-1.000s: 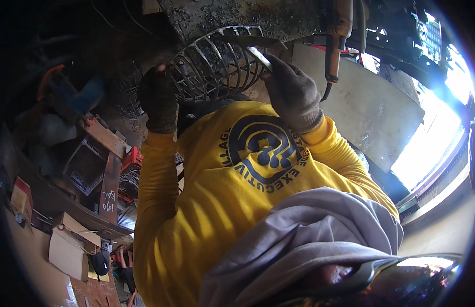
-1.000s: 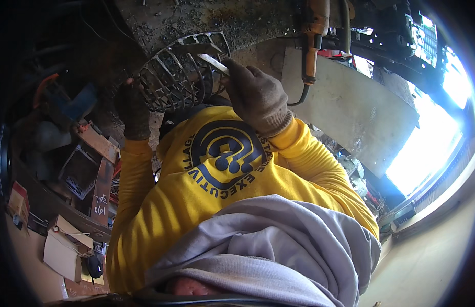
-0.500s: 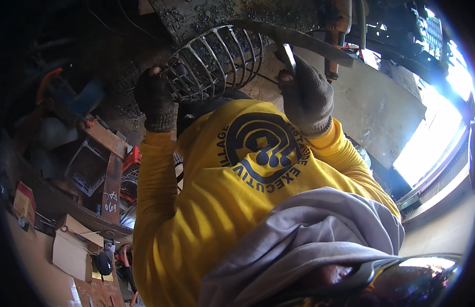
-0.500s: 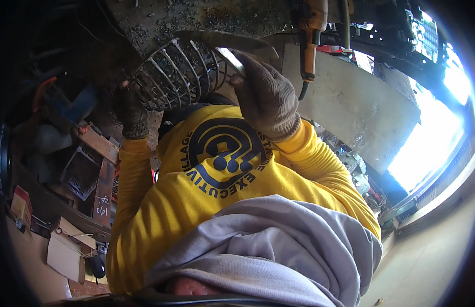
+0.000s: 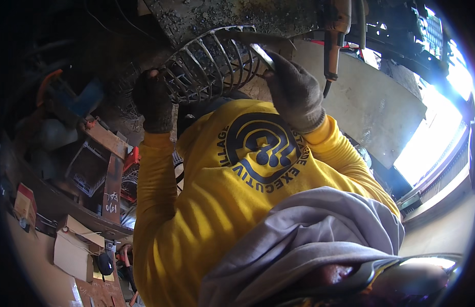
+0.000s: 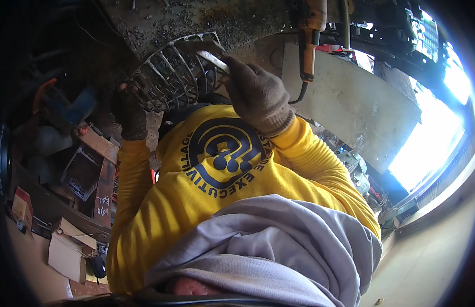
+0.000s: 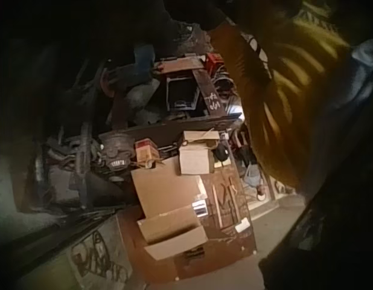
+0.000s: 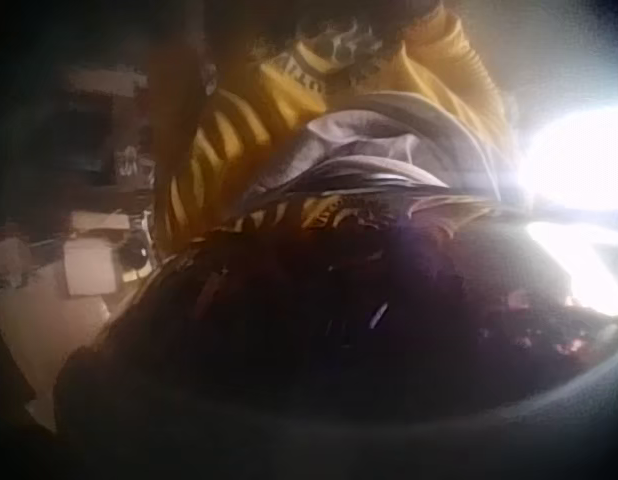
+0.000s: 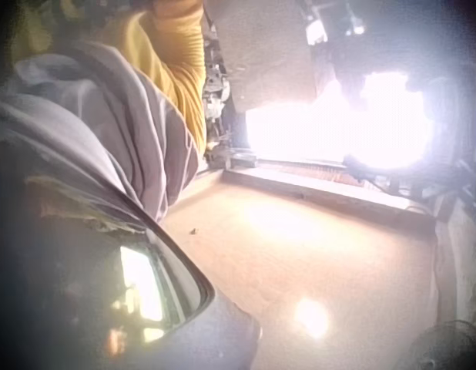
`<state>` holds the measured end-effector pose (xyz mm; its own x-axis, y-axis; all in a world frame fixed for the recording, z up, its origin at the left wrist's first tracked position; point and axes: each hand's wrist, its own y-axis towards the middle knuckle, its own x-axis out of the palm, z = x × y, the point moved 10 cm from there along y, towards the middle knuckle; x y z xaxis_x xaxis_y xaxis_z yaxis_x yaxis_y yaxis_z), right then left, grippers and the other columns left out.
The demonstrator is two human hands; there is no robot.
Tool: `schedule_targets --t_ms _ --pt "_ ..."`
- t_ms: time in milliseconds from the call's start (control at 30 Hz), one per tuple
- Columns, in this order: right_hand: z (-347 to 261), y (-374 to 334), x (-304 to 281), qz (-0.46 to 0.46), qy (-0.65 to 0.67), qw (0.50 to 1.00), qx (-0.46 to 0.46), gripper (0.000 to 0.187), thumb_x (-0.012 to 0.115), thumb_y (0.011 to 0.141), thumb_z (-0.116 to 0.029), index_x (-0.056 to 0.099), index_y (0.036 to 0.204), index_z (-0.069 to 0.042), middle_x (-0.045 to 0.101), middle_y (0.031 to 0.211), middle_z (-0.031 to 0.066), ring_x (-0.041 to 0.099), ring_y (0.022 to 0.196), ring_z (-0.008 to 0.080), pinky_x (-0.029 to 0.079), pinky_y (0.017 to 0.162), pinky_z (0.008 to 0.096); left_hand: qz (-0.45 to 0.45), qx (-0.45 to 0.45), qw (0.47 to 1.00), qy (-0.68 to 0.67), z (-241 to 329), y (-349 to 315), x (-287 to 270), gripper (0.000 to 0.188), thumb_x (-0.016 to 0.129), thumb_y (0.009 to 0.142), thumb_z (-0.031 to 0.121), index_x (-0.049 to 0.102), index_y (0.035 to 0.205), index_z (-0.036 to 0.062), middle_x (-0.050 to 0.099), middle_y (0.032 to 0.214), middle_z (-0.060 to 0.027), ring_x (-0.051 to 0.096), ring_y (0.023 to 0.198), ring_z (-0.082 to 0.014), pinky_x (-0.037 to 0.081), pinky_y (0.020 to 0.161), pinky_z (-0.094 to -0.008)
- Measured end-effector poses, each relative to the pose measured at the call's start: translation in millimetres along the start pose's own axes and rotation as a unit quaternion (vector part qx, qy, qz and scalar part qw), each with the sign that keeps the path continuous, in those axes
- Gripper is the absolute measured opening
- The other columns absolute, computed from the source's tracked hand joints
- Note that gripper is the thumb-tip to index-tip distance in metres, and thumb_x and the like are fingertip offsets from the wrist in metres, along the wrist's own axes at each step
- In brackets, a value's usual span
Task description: The person uses an angle grinder to smooth the edges of a metal grille, then secures it with a clamp and performs spot welding.
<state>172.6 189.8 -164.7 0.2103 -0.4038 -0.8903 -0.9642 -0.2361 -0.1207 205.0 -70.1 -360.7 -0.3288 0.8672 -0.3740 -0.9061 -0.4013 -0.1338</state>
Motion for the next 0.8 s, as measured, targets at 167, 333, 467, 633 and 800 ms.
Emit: schedule_targets --t_ms 167,333,467,633,800 --pt "-8 -2 -23 0.059 0.052 0.996 -0.036 0.030 0.061 0.085 -0.010 0.061 0.114 0.000 0.066 0.085 0.0162 0.066 0.075 0.0271 0.051 0.067 0.0329 0.006 -0.006 1.000 -0.004 -2 2 -1 0.046 0.043 0.093 0.043 0.066 0.082 0.0037 0.062 0.074 -0.0157 0.059 0.068 -0.0319 0.044 0.064 -0.0412" --pt "2 -4 6 0.001 0.018 0.999 -0.048 0.030 0.062 0.085 -0.009 0.061 0.114 0.000 0.065 0.083 0.0156 0.067 0.076 0.0259 0.052 0.069 0.0328 -0.031 -0.008 0.999 -0.026 -16 2 3 0.034 0.049 0.095 0.032 0.064 0.089 0.0027 0.063 0.084 -0.0051 0.058 0.076 -0.0147 0.047 0.069 -0.0312" --pt "-6 1 -17 0.066 0.063 0.995 -0.037 0.030 0.063 0.084 -0.008 0.061 0.112 0.002 0.066 0.085 0.0156 0.067 0.077 0.0266 0.052 0.069 0.0331 0.022 0.057 0.998 0.000 18 3 -6 0.045 0.045 0.093 0.041 0.065 0.081 0.0026 0.062 0.072 -0.0145 0.058 0.065 -0.0304 0.043 0.063 -0.0413" --pt "2 -2 -2 0.045 0.028 0.998 -0.040 0.030 0.063 0.084 -0.010 0.061 0.113 -0.001 0.065 0.084 0.0156 0.066 0.072 0.0283 0.052 0.064 0.0347 0.019 0.016 0.999 -0.043 0 4 -5 0.045 0.047 0.093 0.041 0.065 0.082 0.0018 0.062 0.071 -0.0140 0.058 0.064 -0.0307 0.042 0.061 -0.0401" --pt "21 -5 -7 0.056 0.151 0.986 0.035 0.028 0.060 0.088 -0.015 0.060 0.113 -0.001 0.063 0.079 0.0158 0.065 0.067 0.0299 0.051 0.059 0.0345 0.056 0.058 0.997 -0.012 3 2 -9 0.047 0.048 0.092 0.044 0.067 0.084 0.0022 0.064 0.076 -0.0128 0.062 0.070 -0.0262 0.045 0.064 -0.0372"
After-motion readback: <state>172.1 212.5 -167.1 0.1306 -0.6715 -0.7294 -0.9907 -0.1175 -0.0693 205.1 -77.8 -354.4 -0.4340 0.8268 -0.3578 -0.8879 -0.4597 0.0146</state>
